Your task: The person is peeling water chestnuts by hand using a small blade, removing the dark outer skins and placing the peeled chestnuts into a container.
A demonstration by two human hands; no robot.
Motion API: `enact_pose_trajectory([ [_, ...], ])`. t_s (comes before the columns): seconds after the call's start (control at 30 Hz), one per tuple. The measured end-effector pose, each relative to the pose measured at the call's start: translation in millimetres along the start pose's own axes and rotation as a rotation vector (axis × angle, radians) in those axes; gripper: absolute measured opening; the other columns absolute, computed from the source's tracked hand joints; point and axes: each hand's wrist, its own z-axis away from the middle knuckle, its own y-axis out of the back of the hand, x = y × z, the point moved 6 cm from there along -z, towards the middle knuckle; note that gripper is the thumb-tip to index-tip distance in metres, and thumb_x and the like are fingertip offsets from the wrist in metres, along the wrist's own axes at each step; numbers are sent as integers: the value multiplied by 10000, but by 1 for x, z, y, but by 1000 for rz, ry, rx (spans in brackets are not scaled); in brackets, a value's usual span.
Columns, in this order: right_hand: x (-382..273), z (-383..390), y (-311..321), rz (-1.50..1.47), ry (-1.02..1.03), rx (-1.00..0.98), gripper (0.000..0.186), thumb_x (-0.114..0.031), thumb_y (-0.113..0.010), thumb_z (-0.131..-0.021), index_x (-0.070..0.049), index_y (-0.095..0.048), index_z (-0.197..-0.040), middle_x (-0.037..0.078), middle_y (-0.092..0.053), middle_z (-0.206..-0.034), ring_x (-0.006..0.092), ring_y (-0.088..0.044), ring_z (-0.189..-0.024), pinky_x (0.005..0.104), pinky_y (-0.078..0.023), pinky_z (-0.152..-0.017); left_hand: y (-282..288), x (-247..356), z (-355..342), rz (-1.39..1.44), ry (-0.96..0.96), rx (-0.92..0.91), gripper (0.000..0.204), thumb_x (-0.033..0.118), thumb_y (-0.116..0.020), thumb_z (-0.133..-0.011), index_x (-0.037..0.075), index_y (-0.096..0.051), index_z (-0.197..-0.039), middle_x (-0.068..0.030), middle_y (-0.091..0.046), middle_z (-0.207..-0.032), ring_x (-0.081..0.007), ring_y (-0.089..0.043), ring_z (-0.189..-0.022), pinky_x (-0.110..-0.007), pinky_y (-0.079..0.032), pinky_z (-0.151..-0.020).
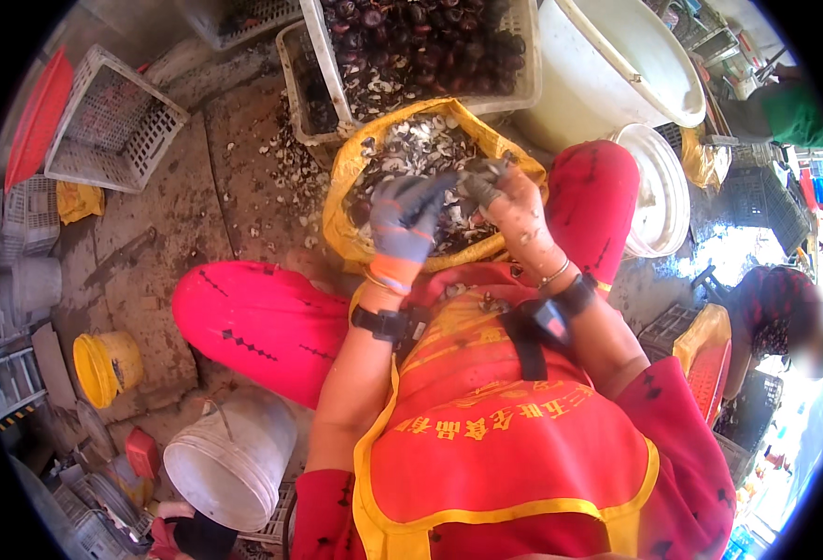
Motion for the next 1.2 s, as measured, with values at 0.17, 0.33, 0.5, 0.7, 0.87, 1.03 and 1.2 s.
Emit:
enact_pose_trajectory([
  [0.17, 38, -14, 4, -803, -229, -194, 298, -105, -467, -938, -85, -507, -1233, 60, -638, -1026, 166, -583, -803, 332, -506, -667, -3, 7, -3, -134, -30, -67, 295, 6, -600, -823, 126, -715, -1066, -63, -644, -956, -197, -585, -867, -299, -469, -791],
  [0.33, 59, -9, 10, -817, -386, -56, 268, -92, -494, -928, -80, -537, -1191, 60, -646, -1045, 192, -619, -837, 334, -534, -666, -6, -35, 9, 360, 296, 17, 271, 38, -634, -831, 144, -719, -1066, -80, -647, -945, -226, -588, -859, -304, -474, -772],
  [0.5, 37, -6, 9, -454, -178, -153, 261, -111, -507, -930, -50, -559, -1178, 79, -654, -1092, 200, -661, -911, 351, -573, -700, -8, -15, 2, 209, 224, -65, 270, 37, -618, -813, 128, -717, -1046, -84, -661, -889, -241, -593, -829, -340, -464, -792],
  [0.7, 45, -3, -12, -1094, -415, -81, 163, -177, -495, -963, -116, -583, -1086, 39, -628, -983, 167, -548, -766, 280, -494, -622, -6, -15, 4, 60, 91, -18, 288, 29, -611, -820, 128, -709, -1072, -86, -659, -893, -227, -596, -828, -320, -469, -776],
  [0.87, 46, -4, -6, -921, -413, -47, 176, -139, -511, -947, -96, -529, -1117, 73, -616, -1047, 228, -603, -894, 327, -545, -682, -2, -19, 3, 185, 259, -1, 285, 30, -611, -821, 142, -713, -1063, -85, -663, -916, -230, -589, -855, -334, -450, -819],
  [1.03, 52, -5, 7, -643, -191, 94, 174, -151, -496, -956, -71, -558, -1097, 85, -620, -1063, 213, -617, -908, 338, -551, -696, -4, -33, 6, 290, 403, -57, 231, 88, -644, -804, 143, -720, -1016, -79, -657, -919, -268, -579, -891, -376, -445, -830],
  [1.2, 46, 1, -21, -1214, -463, -126, 124, -135, -501, -952, -86, -581, -1033, 65, -621, -963, 176, -569, -790, 309, -522, -627, -4, -14, 3, -71, 14, 9, 271, 34, -620, -810, 150, -716, -1035, -83, -639, -930, -250, -580, -870, -340, -461, -803],
])
